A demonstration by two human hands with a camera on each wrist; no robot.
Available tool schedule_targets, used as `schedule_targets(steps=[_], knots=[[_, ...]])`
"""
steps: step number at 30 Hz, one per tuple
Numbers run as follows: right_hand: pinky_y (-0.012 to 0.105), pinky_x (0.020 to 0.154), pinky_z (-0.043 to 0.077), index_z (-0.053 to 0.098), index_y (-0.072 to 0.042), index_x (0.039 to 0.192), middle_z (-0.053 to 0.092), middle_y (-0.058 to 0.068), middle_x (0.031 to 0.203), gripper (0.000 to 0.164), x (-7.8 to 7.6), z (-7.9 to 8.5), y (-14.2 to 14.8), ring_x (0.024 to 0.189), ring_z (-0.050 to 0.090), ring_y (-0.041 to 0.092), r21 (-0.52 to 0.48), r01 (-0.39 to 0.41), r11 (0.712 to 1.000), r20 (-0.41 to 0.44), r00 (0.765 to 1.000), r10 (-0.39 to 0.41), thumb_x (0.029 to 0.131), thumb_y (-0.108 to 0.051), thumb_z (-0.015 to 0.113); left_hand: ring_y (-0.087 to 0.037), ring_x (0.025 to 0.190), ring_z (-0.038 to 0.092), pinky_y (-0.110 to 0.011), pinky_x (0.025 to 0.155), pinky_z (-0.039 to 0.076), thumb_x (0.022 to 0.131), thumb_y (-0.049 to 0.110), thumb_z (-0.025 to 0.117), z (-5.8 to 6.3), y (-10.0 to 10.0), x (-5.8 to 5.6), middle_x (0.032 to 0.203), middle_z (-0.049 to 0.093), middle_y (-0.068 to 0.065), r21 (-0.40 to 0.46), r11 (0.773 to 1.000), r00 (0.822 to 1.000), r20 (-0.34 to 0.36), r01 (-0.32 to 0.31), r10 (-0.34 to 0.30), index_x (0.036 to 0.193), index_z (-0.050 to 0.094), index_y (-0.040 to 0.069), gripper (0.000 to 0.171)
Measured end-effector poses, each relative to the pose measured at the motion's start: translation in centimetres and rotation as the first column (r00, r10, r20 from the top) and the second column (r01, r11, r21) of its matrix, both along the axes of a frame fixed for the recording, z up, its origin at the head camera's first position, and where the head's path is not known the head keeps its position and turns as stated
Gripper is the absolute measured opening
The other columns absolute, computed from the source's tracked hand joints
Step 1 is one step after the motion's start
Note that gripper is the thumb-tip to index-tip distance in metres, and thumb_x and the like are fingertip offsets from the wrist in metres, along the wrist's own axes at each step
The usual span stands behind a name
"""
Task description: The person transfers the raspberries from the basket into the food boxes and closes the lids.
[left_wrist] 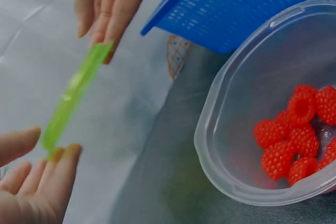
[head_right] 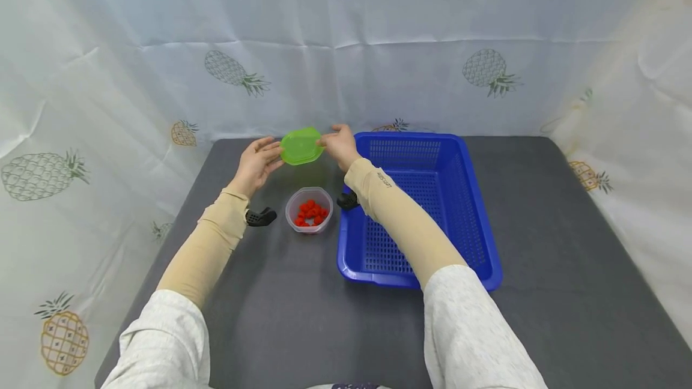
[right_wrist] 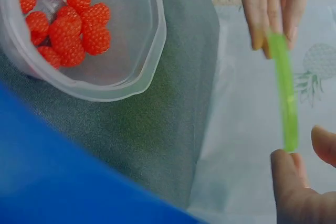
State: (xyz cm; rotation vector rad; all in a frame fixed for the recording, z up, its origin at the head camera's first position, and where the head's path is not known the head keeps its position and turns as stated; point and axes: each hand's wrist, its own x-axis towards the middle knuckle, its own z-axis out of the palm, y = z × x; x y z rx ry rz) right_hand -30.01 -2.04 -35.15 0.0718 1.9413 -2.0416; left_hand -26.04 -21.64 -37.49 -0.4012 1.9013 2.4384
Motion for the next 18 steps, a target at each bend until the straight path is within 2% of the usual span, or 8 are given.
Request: schedule_targets(steps=[3,6,9,12,14,18], knots=[[0.036,0.104,0.043,0.022,-0.005,0.144,0.049,0.021,0.129,0.071,0.2,0.1,0.0,0.119,0.053,0.031,0.016,0.003,1.0,-0.038,0.999,-0.003,0.086,0.004,0.06,-0.02,0.108,0.057,-0.033,0.098,0.049,0.088,-0.001,0.06,0.2,0.2,0.2,0.135,0.045,-0.012,-0.053,0.998,0.999,-0.029,-0.042,0.041,0.134,0.044,0.009,0.05],[0.036,0.102,0.045,0.022,-0.005,0.144,0.047,0.021,0.129,0.074,0.4,0.2,0.1,0.118,0.052,0.032,0.041,0.002,0.999,-0.065,0.998,0.001,0.083,0.006,0.062,-0.017,0.103,0.058,-0.031,0.097,0.049,0.086,-0.001,0.061,0.2,0.2,0.3,0.136,0.044,-0.012,-0.083,0.996,0.998,-0.061,-0.038,0.033,0.134,0.045,0.008,0.051],[0.035,0.101,0.046,0.026,-0.004,0.144,0.046,0.02,0.13,0.072,0.5,0.3,0.4,0.119,0.052,0.031,0.078,-0.026,0.997,-0.09,0.995,0.033,0.083,0.005,0.063,-0.015,0.103,0.06,-0.028,0.098,0.048,0.087,-0.001,0.061,0.3,0.0,0.3,0.137,0.046,-0.015,-0.07,0.997,0.997,-0.077,0.016,-0.021,0.137,0.042,0.006,0.055],[0.035,0.1,0.047,0.036,-0.005,0.141,0.051,0.018,0.129,0.063,0.7,0.4,1.1,0.116,0.055,0.028,0.12,-0.093,0.988,-0.125,0.986,0.108,0.085,0.002,0.063,-0.011,0.098,0.062,-0.024,0.093,0.05,0.087,-0.003,0.06,0.4,-0.3,0.5,0.127,0.055,-0.014,-0.068,0.993,0.991,-0.087,0.093,-0.099,0.139,0.041,0.004,0.056],[0.036,0.099,0.047,0.042,-0.007,0.137,0.056,0.017,0.124,0.056,1.0,0.4,1.6,0.112,0.058,0.027,0.146,-0.147,0.978,-0.153,0.974,0.169,0.086,-0.001,0.062,-0.009,0.093,0.062,-0.021,0.088,0.052,0.086,-0.005,0.059,0.3,-0.6,0.7,0.115,0.059,-0.009,-0.075,0.987,0.983,-0.108,0.139,-0.147,0.137,0.043,0.003,0.054],[0.035,0.096,0.049,0.055,-0.011,0.126,0.063,0.011,0.114,0.04,1.7,0.1,2.7,0.104,0.061,0.021,0.22,-0.24,0.945,-0.22,0.932,0.288,0.087,-0.007,0.064,-0.009,0.091,0.061,-0.021,0.084,0.053,0.085,-0.006,0.061,0.1,-1.0,1.4,0.099,0.06,0.001,-0.124,0.973,0.962,-0.167,0.195,-0.214,0.129,0.052,0.003,0.046]])
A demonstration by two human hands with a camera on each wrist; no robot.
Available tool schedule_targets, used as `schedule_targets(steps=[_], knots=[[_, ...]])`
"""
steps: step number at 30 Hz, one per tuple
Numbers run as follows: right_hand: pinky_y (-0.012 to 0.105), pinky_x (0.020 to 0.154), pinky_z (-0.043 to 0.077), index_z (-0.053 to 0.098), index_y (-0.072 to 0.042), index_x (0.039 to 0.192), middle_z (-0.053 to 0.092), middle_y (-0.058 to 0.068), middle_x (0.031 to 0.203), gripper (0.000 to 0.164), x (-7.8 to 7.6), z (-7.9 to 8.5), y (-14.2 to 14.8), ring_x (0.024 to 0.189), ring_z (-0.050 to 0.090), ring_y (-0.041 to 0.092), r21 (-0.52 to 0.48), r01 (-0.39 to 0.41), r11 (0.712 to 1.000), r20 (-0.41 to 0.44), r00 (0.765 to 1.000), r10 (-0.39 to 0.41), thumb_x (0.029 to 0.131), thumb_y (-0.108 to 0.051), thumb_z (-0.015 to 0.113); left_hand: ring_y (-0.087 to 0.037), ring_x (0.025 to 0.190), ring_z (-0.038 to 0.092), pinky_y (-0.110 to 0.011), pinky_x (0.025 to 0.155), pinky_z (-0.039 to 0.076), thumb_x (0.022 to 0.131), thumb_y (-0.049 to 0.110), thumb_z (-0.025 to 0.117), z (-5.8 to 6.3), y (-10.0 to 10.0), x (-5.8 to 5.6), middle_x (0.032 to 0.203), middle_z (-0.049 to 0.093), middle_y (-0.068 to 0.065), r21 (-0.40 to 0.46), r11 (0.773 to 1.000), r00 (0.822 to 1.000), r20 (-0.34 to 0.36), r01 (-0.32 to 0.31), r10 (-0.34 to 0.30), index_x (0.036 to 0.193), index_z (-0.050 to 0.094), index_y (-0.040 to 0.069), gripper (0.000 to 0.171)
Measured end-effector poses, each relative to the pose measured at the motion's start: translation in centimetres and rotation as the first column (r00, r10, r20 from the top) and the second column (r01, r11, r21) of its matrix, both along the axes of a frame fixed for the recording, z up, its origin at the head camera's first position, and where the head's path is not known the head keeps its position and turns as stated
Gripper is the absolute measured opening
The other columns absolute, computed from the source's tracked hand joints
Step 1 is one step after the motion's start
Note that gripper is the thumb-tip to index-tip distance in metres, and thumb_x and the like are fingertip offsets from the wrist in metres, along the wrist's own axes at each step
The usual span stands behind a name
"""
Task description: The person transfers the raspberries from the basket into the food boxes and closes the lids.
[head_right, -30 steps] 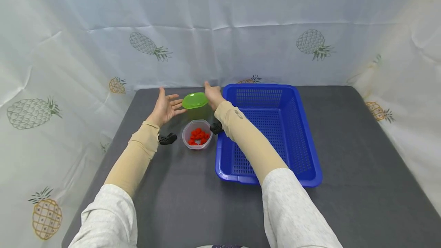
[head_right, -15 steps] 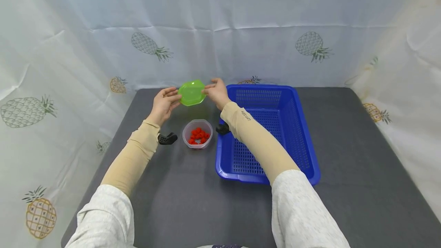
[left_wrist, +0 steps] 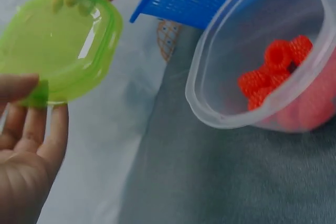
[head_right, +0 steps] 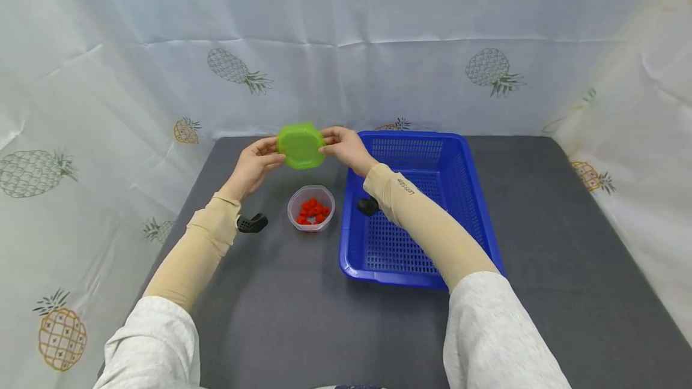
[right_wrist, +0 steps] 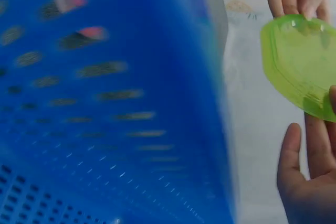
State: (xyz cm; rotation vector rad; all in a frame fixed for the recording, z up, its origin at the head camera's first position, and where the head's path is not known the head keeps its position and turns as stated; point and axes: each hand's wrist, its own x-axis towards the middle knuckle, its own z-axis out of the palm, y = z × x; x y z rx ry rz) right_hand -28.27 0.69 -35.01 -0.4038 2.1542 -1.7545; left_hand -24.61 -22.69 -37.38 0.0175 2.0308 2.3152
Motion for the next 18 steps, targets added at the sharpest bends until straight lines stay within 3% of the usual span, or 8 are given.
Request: schedule_targets(steps=[8,10,12,14,15,18], knots=[[0.034,0.089,0.052,0.064,-0.01,0.109,0.065,0.008,0.108,0.024,1.6,-0.3,2.1,0.1,0.062,0.017,0.116,-0.148,0.982,-0.151,0.975,0.164,0.086,-0.011,0.066,-0.007,0.089,0.062,-0.022,0.081,0.051,0.081,0.001,0.069,0.2,-0.6,1.8,0.092,0.067,0.011,-0.19,0.977,0.984,-0.129,0.098,-0.124,0.097,0.069,0.019,0.024],[0.032,0.086,0.053,0.064,-0.01,0.106,0.066,0.007,0.106,0.021,2.1,-0.4,2.6,0.097,0.062,0.016,0.167,-0.179,0.97,-0.197,0.957,0.211,0.085,-0.011,0.067,-0.007,0.087,0.062,-0.022,0.081,0.051,0.081,0.001,0.069,0.2,-0.8,2.4,0.092,0.067,0.012,-0.215,0.967,0.976,-0.135,0.14,-0.172,0.094,0.07,0.019,0.023],[0.034,0.085,0.053,0.065,-0.011,0.103,0.066,0.007,0.104,0.019,2.6,-0.6,3.0,0.096,0.062,0.017,0.237,-0.214,0.948,-0.269,0.923,0.276,0.085,-0.012,0.067,-0.007,0.086,0.063,-0.022,0.079,0.052,0.081,0.001,0.069,0.0,-1.0,3.0,0.094,0.066,0.011,-0.249,0.952,0.967,-0.135,0.176,-0.215,0.094,0.07,0.015,0.019],[0.037,0.085,0.052,0.065,-0.012,0.102,0.066,0.005,0.103,0.017,3.1,-0.9,3.2,0.096,0.062,0.017,0.336,-0.242,0.91,-0.365,0.858,0.363,0.085,-0.013,0.067,-0.007,0.088,0.063,-0.024,0.08,0.053,0.081,0.001,0.068,-0.4,-1.2,3.4,0.097,0.066,0.007,-0.312,0.928,0.956,-0.14,0.204,-0.258,0.096,0.07,0.009,0.017],[0.037,0.085,0.052,0.064,-0.013,0.101,0.065,0.004,0.102,0.016,3.4,-1.1,3.4,0.096,0.062,0.018,0.394,-0.249,0.885,-0.416,0.81,0.414,0.085,-0.014,0.067,-0.007,0.09,0.063,-0.024,0.08,0.053,0.082,0.002,0.069,-0.8,-1.3,3.5,0.099,0.066,0.005,-0.351,0.913,0.95,-0.149,0.208,-0.274,0.097,0.07,0.008,0.016],[0.035,0.083,0.052,0.064,-0.014,0.101,0.064,0.001,0.101,0.013,3.9,-1.5,3.7,0.093,0.062,0.016,0.553,-0.237,0.799,-0.535,0.634,0.559,0.087,-0.013,0.064,-0.009,0.098,0.062,-0.028,0.087,0.052,0.082,0.008,0.069,-1.6,-1.4,4.2,0.104,0.067,-0.004,-0.46,0.864,0.934,-0.171,0.206,-0.314,0.099,0.07,0.004,0.017]])
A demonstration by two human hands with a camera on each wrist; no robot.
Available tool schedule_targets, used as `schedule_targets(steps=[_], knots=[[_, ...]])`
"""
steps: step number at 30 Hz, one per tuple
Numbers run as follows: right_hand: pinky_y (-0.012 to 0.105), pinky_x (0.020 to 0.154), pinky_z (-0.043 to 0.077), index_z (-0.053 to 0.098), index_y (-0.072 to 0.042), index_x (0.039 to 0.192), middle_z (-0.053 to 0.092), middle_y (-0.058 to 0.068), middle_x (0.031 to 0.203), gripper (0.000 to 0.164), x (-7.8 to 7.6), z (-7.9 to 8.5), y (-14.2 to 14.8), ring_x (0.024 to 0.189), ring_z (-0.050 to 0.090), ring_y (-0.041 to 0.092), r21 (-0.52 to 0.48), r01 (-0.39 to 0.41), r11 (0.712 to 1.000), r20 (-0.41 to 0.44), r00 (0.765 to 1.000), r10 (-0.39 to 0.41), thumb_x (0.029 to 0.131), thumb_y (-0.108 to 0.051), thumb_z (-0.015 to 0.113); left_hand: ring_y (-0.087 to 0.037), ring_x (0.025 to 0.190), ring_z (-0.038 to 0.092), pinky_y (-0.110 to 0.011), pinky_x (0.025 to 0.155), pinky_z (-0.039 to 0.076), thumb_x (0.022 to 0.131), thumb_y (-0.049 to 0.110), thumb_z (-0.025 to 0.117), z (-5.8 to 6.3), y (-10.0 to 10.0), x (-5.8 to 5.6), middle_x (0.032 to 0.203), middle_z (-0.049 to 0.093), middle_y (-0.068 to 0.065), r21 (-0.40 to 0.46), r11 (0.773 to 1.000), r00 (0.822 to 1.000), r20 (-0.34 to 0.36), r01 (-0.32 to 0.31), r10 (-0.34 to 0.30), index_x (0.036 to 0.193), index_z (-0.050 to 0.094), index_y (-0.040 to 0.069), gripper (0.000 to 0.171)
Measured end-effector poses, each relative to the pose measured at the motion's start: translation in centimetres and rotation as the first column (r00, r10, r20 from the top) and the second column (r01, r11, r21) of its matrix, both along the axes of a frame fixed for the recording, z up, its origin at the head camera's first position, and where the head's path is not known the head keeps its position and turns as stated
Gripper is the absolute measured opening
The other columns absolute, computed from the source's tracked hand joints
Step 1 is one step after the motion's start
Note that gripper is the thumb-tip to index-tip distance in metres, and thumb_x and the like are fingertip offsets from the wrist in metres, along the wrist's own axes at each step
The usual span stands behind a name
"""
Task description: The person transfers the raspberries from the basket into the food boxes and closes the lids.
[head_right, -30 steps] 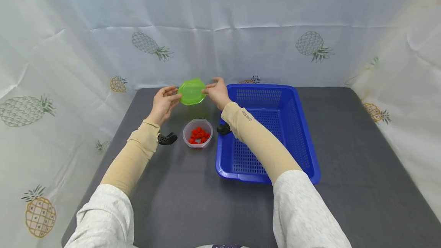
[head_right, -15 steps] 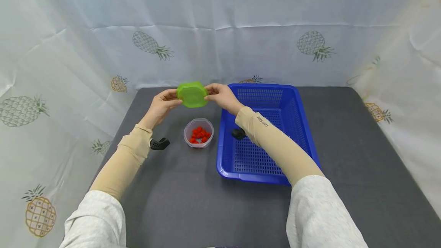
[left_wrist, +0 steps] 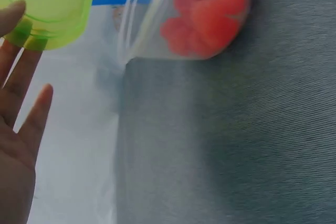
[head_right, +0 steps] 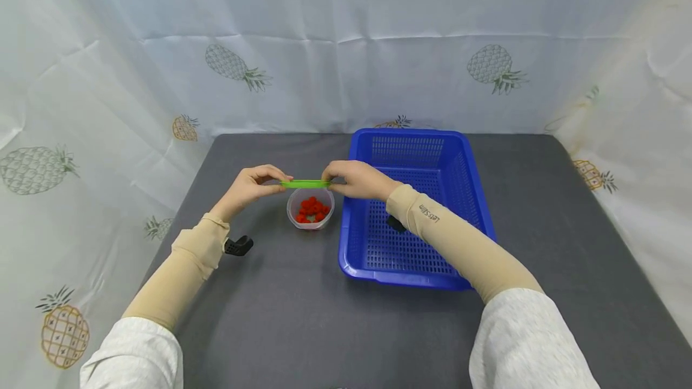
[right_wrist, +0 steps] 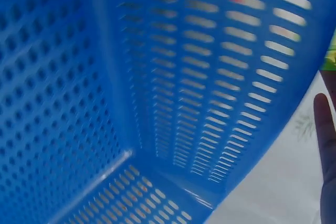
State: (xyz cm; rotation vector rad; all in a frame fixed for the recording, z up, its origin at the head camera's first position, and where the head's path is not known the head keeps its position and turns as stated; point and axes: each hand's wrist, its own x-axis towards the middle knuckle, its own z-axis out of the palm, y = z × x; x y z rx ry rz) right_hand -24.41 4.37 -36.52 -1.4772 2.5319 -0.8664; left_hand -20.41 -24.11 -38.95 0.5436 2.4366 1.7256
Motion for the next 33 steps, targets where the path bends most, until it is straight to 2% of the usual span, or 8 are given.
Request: schedule_targets(steps=[4,7,10,15,17,21,29,33], knots=[[0.03,0.076,0.053,0.064,-0.015,0.098,0.065,-0.002,0.099,0.012,0.4,-0.3,0.1,0.085,0.063,0.013,0.064,-0.103,0.993,-0.201,0.973,0.114,0.087,-0.011,0.063,-0.013,0.103,0.061,-0.034,0.093,0.049,0.083,0.014,0.07,-0.6,0.1,0.9,0.106,0.068,-0.005,-0.155,0.988,0.99,-0.132,0.021,-0.042,0.095,0.071,0.014,0.013],[0.03,0.076,0.053,0.064,-0.014,0.096,0.065,-0.001,0.097,0.012,0.5,-0.5,0.0,0.085,0.063,0.013,0.076,-0.141,0.987,-0.264,0.952,0.157,0.086,-0.008,0.062,-0.017,0.104,0.062,-0.038,0.092,0.05,0.082,0.011,0.07,-1.0,0.2,1.3,0.104,0.069,-0.003,-0.268,0.963,0.957,-0.271,0.031,-0.107,0.092,0.07,0.018,0.012],[0.03,0.078,0.053,0.063,-0.013,0.095,0.065,-0.001,0.094,0.013,0.5,-0.9,-0.1,0.085,0.062,0.014,0.109,-0.165,0.98,-0.301,0.934,0.19,0.087,-0.006,0.058,-0.019,0.105,0.063,-0.037,0.089,0.051,0.082,0.007,0.069,-1.5,0.2,1.4,0.101,0.068,-0.001,-0.367,0.93,0.899,-0.399,0.025,-0.181,0.092,0.067,0.017,0.014],[0.029,0.071,0.05,0.063,-0.012,0.095,0.062,0.0,0.09,0.017,0.4,-1.0,-0.3,0.078,0.058,0.012,0.175,-0.188,0.967,-0.263,0.937,0.23,0.085,-0.004,0.052,-0.019,0.106,0.063,-0.036,0.09,0.051,0.081,0.003,0.063,-2.2,0.1,1.5,0.1,0.068,-0.002,-0.497,0.867,0.767,-0.566,-0.027,-0.301,0.095,0.065,0.013,0.018],[0.03,0.07,0.048,0.062,-0.012,0.094,0.059,0.0,0.087,0.017,0.4,-0.9,-0.3,0.075,0.054,0.012,0.213,-0.194,0.958,-0.229,0.943,0.242,0.084,-0.006,0.05,-0.021,0.104,0.064,-0.038,0.094,0.049,0.078,0.001,0.061,-2.4,0.1,1.5,0.101,0.068,-0.005,-0.528,0.847,0.713,-0.614,-0.053,-0.338,0.095,0.065,0.01,0.02],[0.033,0.074,0.047,0.061,-0.013,0.09,0.056,0.0,0.085,0.017,0.5,-1.2,-0.6,0.078,0.053,0.014,0.285,-0.196,0.938,-0.216,0.941,0.262,0.086,-0.013,0.044,-0.024,0.102,0.064,-0.041,0.095,0.049,0.075,0.001,0.059,-3.0,0.1,1.6,0.103,0.069,-0.008,-0.563,0.818,0.63,-0.677,-0.112,-0.38,0.095,0.066,0.007,0.022],[0.036,0.1,0.045,0.062,-0.013,0.086,0.063,0.001,0.088,0.024,0.6,-1.7,-0.9,0.09,0.062,0.016,0.296,-0.229,0.927,-0.342,0.881,0.327,0.095,-0.02,0.041,-0.024,0.102,0.064,-0.041,0.095,0.048,0.076,0.0,0.057,-4.0,-0.2,2.1,0.103,0.069,-0.01,-0.589,0.78,0.512,-0.747,-0.212,-0.425,0.096,0.066,0.004,0.022],[0.038,0.106,0.041,0.065,-0.013,0.093,0.066,0.001,0.096,0.027,0.5,-1.7,-0.8,0.1,0.063,0.015,0.315,-0.207,0.926,-0.385,0.864,0.324,0.097,-0.024,0.041,-0.023,0.103,0.063,-0.041,0.099,0.046,0.076,0.001,0.058,-4.3,-0.1,2.7,0.103,0.068,-0.009,-0.585,0.773,0.492,-0.762,-0.245,-0.42,0.097,0.067,0.004,0.023]])
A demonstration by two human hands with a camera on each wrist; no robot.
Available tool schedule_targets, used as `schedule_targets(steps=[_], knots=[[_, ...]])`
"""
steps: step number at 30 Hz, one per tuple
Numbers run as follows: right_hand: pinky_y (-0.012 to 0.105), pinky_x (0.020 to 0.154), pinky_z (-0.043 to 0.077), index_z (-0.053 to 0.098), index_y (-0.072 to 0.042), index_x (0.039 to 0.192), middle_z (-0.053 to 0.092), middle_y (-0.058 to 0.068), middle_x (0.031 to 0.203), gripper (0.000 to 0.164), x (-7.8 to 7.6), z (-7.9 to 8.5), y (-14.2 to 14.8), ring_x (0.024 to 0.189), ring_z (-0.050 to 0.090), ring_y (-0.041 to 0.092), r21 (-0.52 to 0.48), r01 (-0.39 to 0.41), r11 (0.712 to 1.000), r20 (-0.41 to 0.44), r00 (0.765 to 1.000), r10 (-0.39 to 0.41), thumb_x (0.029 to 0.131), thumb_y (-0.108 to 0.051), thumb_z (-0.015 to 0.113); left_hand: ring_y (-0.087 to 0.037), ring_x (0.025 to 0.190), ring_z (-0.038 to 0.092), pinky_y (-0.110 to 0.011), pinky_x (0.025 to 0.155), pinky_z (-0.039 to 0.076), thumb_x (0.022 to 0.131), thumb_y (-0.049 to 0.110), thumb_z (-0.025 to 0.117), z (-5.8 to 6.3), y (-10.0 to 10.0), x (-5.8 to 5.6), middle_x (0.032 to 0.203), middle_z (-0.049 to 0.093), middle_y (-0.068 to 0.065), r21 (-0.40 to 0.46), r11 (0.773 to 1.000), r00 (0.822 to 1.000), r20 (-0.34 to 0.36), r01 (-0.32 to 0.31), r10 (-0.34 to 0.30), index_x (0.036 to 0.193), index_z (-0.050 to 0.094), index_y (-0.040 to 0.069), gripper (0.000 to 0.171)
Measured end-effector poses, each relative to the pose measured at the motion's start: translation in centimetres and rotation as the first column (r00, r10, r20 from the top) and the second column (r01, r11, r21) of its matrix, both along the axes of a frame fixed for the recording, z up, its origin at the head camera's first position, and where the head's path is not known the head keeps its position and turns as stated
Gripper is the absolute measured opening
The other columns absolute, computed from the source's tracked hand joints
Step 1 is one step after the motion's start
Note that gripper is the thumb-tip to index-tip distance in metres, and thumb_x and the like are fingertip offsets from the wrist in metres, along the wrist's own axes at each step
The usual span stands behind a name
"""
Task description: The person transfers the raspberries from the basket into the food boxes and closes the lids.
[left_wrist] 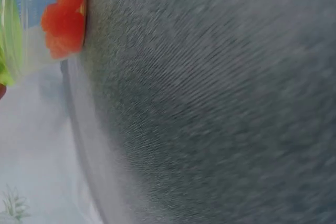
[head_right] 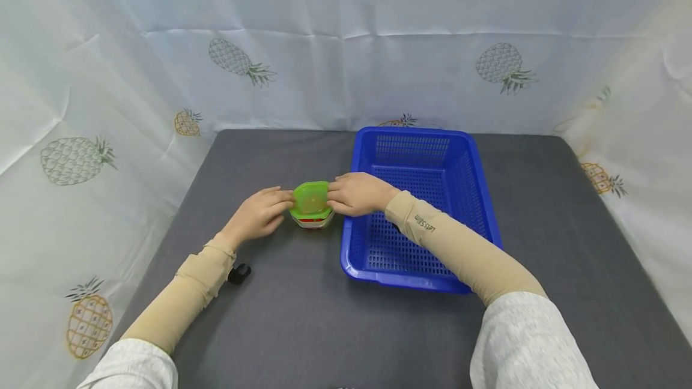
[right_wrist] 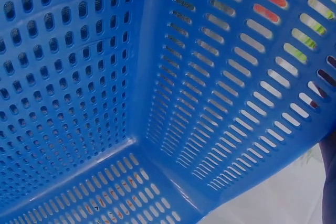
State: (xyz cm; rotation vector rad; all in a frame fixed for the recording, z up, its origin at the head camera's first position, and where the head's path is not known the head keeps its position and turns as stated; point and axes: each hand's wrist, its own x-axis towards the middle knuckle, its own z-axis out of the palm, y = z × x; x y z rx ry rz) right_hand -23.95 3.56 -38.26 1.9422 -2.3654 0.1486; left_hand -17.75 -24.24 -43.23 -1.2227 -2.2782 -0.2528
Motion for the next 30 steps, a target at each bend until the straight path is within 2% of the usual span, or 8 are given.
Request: schedule_targets(steps=[4,9,15,21,24,30], knots=[[0.04,0.106,0.041,0.068,-0.012,0.097,0.068,0.001,0.1,0.029,-0.1,-0.2,0.1,0.102,0.063,0.016,-0.003,0.007,1.0,-0.012,1.0,-0.007,0.097,-0.025,0.043,-0.023,0.102,0.063,-0.04,0.1,0.045,0.075,0.001,0.061,-0.2,0.1,0.2,0.103,0.068,-0.009,-0.005,1.0,1.0,-0.015,-0.001,0.001,0.098,0.068,0.004,0.024],[0.04,0.107,0.04,0.072,-0.011,0.097,0.07,0.002,0.099,0.03,0.0,-0.4,0.1,0.1,0.065,0.016,-0.02,0.008,1.0,0.011,1.0,-0.008,0.097,-0.025,0.045,-0.024,0.103,0.063,-0.041,0.1,0.045,0.075,0.002,0.063,-0.4,0.0,0.4,0.104,0.068,-0.009,-0.006,1.0,1.0,-0.014,-0.016,0.016,0.1,0.068,0.005,0.026],[0.039,0.108,0.038,0.073,-0.011,0.095,0.071,0.001,0.098,0.03,0.2,-0.3,0.0,0.099,0.065,0.015,-0.011,0.035,0.999,0.021,0.999,-0.035,0.096,-0.026,0.047,-0.026,0.105,0.063,-0.041,0.1,0.046,0.073,0.005,0.066,-0.8,0.2,0.8,0.105,0.068,-0.01,0.057,0.998,0.999,0.022,-0.039,0.038,0.101,0.069,0.003,0.029],[0.041,0.109,0.037,0.074,-0.012,0.098,0.072,0.0,0.101,0.032,0.5,0.0,-0.6,0.102,0.066,0.014,0.055,0.071,0.996,0.049,0.996,-0.074,0.096,-0.03,0.048,-0.026,0.104,0.065,-0.04,0.097,0.048,0.085,0.023,0.065,-1.3,0.7,1.2,0.1,0.07,-0.009,0.145,0.986,0.995,0.059,-0.084,0.076,0.095,0.071,0.003,0.024],[0.042,0.11,0.036,0.074,-0.014,0.099,0.072,-0.001,0.104,0.032,0.7,0.1,-0.9,0.104,0.065,0.013,0.103,0.098,0.99,0.062,0.993,-0.105,0.096,-0.032,0.048,-0.025,0.101,0.065,-0.04,0.096,0.049,0.082,0.028,0.07,-1.4,1.2,1.4,0.096,0.07,-0.008,0.194,0.973,0.99,0.089,-0.124,0.109,0.089,0.072,0.004,0.025],[0.042,0.111,0.035,0.074,-0.014,0.1,0.07,0.002,0.111,0.032,1.3,0.9,-1.1,0.109,0.064,0.015,0.2,0.147,0.969,0.072,0.984,-0.164,0.095,-0.033,0.048,-0.025,0.102,0.064,-0.041,0.096,0.049,0.075,0.026,0.077,-1.8,2.0,1.6,0.095,0.068,-0.008,0.257,0.95,0.978,0.147,-0.179,0.144,0.083,0.07,0.007,0.023]])
